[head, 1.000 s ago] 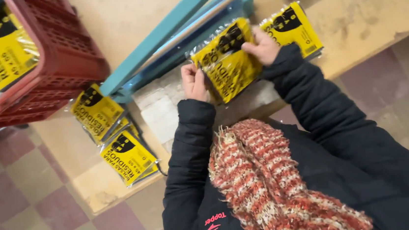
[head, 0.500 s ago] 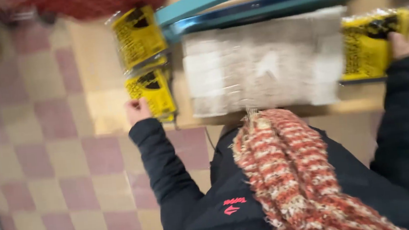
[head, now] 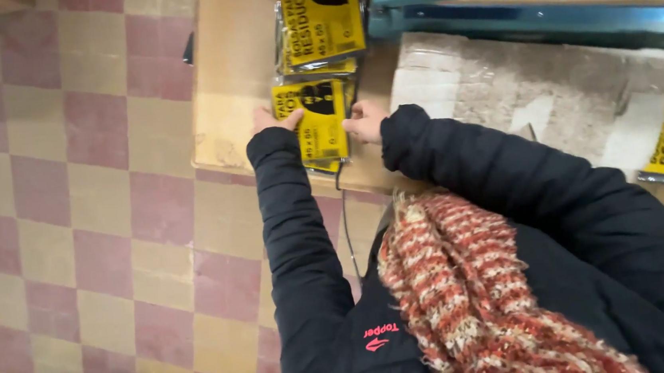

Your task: Sealing the opening of plastic bag packages using an impulse sealer.

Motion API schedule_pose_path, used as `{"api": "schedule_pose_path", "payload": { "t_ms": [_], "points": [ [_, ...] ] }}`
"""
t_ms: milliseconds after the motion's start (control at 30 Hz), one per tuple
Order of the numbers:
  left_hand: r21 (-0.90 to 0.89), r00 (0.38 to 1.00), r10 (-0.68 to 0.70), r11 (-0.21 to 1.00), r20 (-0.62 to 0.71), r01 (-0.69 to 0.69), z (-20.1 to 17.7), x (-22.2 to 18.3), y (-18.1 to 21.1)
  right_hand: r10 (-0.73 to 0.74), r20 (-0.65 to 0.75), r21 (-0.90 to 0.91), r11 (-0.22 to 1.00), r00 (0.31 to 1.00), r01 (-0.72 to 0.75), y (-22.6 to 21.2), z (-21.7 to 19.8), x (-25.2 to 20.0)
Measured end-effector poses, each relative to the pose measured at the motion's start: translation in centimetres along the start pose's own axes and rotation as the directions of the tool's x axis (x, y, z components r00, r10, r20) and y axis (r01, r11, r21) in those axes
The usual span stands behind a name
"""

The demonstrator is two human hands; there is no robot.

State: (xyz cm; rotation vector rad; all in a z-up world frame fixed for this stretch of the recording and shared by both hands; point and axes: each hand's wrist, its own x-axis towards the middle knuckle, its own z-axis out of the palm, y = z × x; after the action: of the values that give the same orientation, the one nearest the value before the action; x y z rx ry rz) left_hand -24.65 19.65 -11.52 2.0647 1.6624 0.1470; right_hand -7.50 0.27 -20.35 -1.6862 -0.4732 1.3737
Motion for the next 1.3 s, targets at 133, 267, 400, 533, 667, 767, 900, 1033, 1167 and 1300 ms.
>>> {"api": "schedule_pose_path", "payload": {
  "t_ms": [133,267,400,533,667,767,900,1033,1167,1300],
  "points": [
    [-0.221,0.923,-0.036,0.967,0.383,0.13,1.3,1.0,-0.8,-0.006,-0.161,-0.093,0.996,0.987,-0.009,4.3,2.9,5.3],
    [-0.223,0.958,0.032,0.974,0.285,0.034,1.1,-0.3,-1.0,0.052,-0.227,0.016,0.999,0.973,-0.049,0.7,3.1,2.6],
    [-0.706,0.928,0.351,0.689,0.129,-0.163,1.6,-1.4,-2.7,-0.047,-0.271,0.174,0.98,0.961,0.097,-1.9,1.2,-0.2],
    [-0.902,0.836,0.549,0.364,0.008,-0.231,-3.9,-6.8,-0.5,-0.388,-0.15,0.213,0.885,0.909,0.413,-6.9,-1.9,-5.9],
    [-0.915,0.736,0.67,0.23,-0.099,-0.332,-7.9,-9.9,4.5,-0.577,-0.04,0.449,0.719,0.816,0.53,-14.4,-5.2,-13.4],
    [-0.939,0.738,0.661,0.156,-0.132,-0.308,-6.5,-10.8,7.7,-0.596,-0.071,0.394,0.72,0.8,0.571,-15.1,-7.9,-16.9],
    [-0.921,0.742,0.623,0.088,-0.245,-0.378,-3.3,-12.5,11.5,-0.689,-0.259,-0.156,0.721,0.676,0.675,-18.8,-12.2,-25.4],
    [-0.969,0.725,0.68,0.09,-0.11,-0.232,-5.6,-16.1,16.8,-0.894,-0.195,-0.596,0.435,0.403,0.676,-21.6,-17.0,-34.1],
    [-0.844,0.511,0.847,0.16,-0.149,-0.512,-9.6,-18.1,21.3,-0.917,-0.156,-0.777,0.343,0.366,0.528,-21.2,-20.7,-38.5],
    [-0.665,0.258,0.966,0.214,0.033,-0.716,-11.8,-19.8,24.5,-0.844,-0.308,-0.765,0.494,0.438,0.414,-18.2,-24.4,-39.7]
  ]
}}
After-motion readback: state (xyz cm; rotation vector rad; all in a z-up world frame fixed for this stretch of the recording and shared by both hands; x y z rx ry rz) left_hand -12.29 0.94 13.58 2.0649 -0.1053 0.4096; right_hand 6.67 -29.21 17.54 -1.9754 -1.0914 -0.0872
